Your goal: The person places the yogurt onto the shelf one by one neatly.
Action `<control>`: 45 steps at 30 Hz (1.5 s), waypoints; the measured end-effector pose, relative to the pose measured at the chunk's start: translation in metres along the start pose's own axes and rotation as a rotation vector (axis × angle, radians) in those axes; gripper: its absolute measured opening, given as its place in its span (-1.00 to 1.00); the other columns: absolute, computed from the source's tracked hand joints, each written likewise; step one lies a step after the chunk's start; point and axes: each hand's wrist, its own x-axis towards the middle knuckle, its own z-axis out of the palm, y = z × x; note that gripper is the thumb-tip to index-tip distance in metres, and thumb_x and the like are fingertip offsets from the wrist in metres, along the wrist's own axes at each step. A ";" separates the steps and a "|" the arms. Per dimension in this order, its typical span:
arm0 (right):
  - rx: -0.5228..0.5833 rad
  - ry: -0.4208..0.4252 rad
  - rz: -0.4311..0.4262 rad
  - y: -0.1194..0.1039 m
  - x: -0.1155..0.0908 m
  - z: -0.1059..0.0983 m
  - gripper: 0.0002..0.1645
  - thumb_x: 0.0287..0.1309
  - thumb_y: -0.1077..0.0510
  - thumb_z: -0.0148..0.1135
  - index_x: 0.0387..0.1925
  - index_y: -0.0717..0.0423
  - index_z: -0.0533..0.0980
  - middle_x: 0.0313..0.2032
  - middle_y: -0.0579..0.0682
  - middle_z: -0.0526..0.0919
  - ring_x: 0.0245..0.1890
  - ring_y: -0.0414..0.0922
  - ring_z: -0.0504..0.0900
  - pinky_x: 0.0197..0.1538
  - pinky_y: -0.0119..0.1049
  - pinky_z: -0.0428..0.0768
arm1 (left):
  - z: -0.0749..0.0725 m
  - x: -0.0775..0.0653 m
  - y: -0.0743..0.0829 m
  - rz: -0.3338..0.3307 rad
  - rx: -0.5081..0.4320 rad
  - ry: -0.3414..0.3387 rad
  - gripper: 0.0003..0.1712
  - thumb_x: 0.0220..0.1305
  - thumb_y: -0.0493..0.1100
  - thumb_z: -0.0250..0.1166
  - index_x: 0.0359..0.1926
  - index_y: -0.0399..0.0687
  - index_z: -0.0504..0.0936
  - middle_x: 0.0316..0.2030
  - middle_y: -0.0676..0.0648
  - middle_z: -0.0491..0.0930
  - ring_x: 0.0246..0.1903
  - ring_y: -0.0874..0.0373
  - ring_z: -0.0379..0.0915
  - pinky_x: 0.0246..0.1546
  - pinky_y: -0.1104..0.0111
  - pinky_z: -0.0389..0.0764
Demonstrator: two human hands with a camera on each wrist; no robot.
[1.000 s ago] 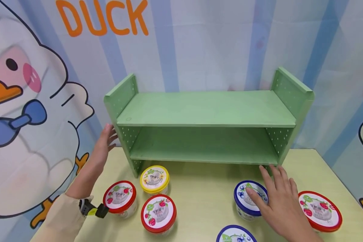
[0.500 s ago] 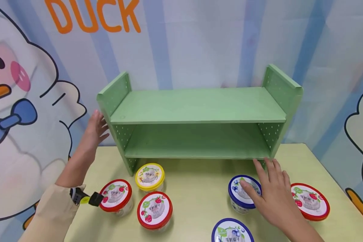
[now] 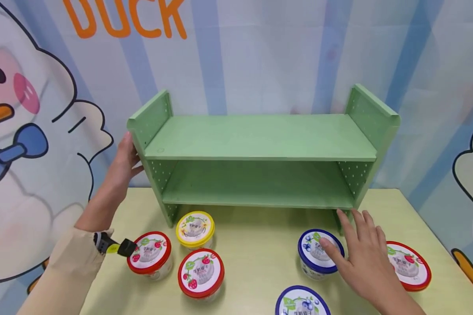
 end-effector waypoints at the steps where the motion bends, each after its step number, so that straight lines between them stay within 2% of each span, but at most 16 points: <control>1: -0.001 -0.008 0.005 -0.001 0.000 0.001 -0.08 0.37 -0.15 0.12 0.48 0.27 0.00 0.38 0.49 -0.02 0.43 0.37 -0.29 0.35 0.26 -0.44 | 0.000 0.002 0.001 -0.002 -0.009 -0.002 -0.14 0.40 0.47 -0.39 0.52 0.14 0.10 0.50 0.00 -0.03 0.44 -0.07 -0.10 0.30 -0.21 0.05; 5: 0.003 -0.036 0.024 -0.003 0.002 0.006 -0.07 0.37 -0.17 0.12 0.48 0.28 0.01 0.38 0.50 -0.02 0.43 0.38 -0.28 0.35 0.28 -0.42 | -0.002 0.010 0.005 0.015 -0.038 -0.005 -0.16 0.42 0.44 -0.40 0.48 0.09 0.16 0.46 -0.06 0.07 0.44 -0.03 -0.08 0.29 -0.27 0.02; 9: 0.008 -0.056 0.033 -0.003 0.004 0.007 -0.07 0.39 -0.18 0.09 0.49 0.27 -0.02 0.39 0.49 -0.03 0.42 0.39 -0.28 0.34 0.32 -0.39 | -0.003 0.015 0.010 0.008 -0.064 0.003 -0.20 0.43 0.44 -0.41 0.34 0.05 0.31 0.34 -0.16 0.22 0.42 -0.02 0.00 0.28 -0.28 0.00; 16: 0.041 -0.011 0.000 0.001 0.006 0.007 -0.10 0.38 -0.12 0.12 0.48 0.27 0.01 0.38 0.48 -0.01 0.42 0.39 -0.23 0.35 0.30 -0.38 | 0.002 0.028 0.018 -0.027 -0.090 0.014 -0.26 0.41 0.47 -0.39 0.16 0.13 0.39 0.14 -0.23 0.31 0.27 -0.01 0.18 0.29 -0.19 0.09; 19: 0.052 0.007 -0.008 0.001 0.004 0.007 -0.11 0.37 -0.11 0.14 0.47 0.29 0.03 0.38 0.47 0.01 0.42 0.38 -0.20 0.36 0.29 -0.37 | 0.003 0.034 0.019 -0.014 -0.104 0.001 -0.25 0.41 0.47 -0.40 0.04 0.05 0.44 0.00 -0.28 0.38 0.12 -0.05 0.31 0.23 -0.11 0.23; 22: 0.059 0.013 -0.006 0.001 0.003 0.008 -0.11 0.37 -0.10 0.14 0.47 0.29 0.03 0.39 0.45 0.02 0.43 0.35 -0.19 0.36 0.30 -0.35 | 0.004 0.039 0.018 0.002 -0.127 0.003 -0.25 0.42 0.46 -0.37 -0.06 0.00 0.46 -0.19 -0.28 0.45 -0.14 -0.04 0.42 0.09 0.03 0.37; 25: 0.074 0.006 0.008 0.002 0.003 0.006 -0.13 0.39 -0.09 0.12 0.48 0.26 0.03 0.39 0.42 0.02 0.43 0.34 -0.20 0.32 0.38 -0.28 | 0.003 0.042 0.017 0.024 -0.157 0.018 -0.28 0.45 0.42 -0.35 -0.15 -0.04 0.46 -0.37 -0.23 0.48 -0.38 0.00 0.43 -0.05 0.12 0.42; 29: 0.095 0.009 0.018 0.005 0.005 0.003 -0.16 0.39 -0.06 0.12 0.48 0.25 0.05 0.39 0.40 0.05 0.43 0.35 -0.16 0.28 0.45 -0.16 | 0.002 0.045 0.015 0.046 -0.196 0.025 -0.31 0.49 0.36 -0.33 -0.25 -0.08 0.45 -0.49 -0.20 0.48 -0.53 0.04 0.43 -0.18 0.18 0.48; 33: 0.118 0.013 0.024 0.006 0.008 0.000 -0.15 0.39 -0.06 0.13 0.48 0.24 0.04 0.39 0.40 0.05 0.42 0.34 -0.12 0.25 0.47 -0.10 | 0.002 0.048 0.016 0.041 -0.225 0.034 -0.34 0.49 0.34 -0.30 -0.24 -0.08 0.46 -0.49 -0.19 0.48 -0.56 0.06 0.42 -0.29 0.21 0.51; 39: 0.148 -0.020 0.041 0.003 0.006 0.000 -0.15 0.41 -0.04 0.11 0.50 0.24 0.01 0.41 0.40 0.00 0.41 0.36 -0.10 0.17 0.53 0.01 | -0.001 0.047 0.016 0.008 -0.251 0.042 -0.37 0.51 0.31 -0.28 -0.19 -0.10 0.46 -0.47 -0.16 0.50 -0.56 0.09 0.44 -0.33 0.26 0.54; 45: 0.185 -0.048 0.064 0.003 0.006 -0.002 -0.16 0.45 -0.03 0.05 0.52 0.20 -0.05 0.44 0.39 -0.06 0.40 0.40 -0.11 0.13 0.55 0.03 | 0.000 0.049 0.015 0.007 -0.271 0.041 -0.39 0.51 0.30 -0.28 -0.12 -0.07 0.46 -0.39 -0.18 0.49 -0.48 0.06 0.44 -0.25 0.24 0.52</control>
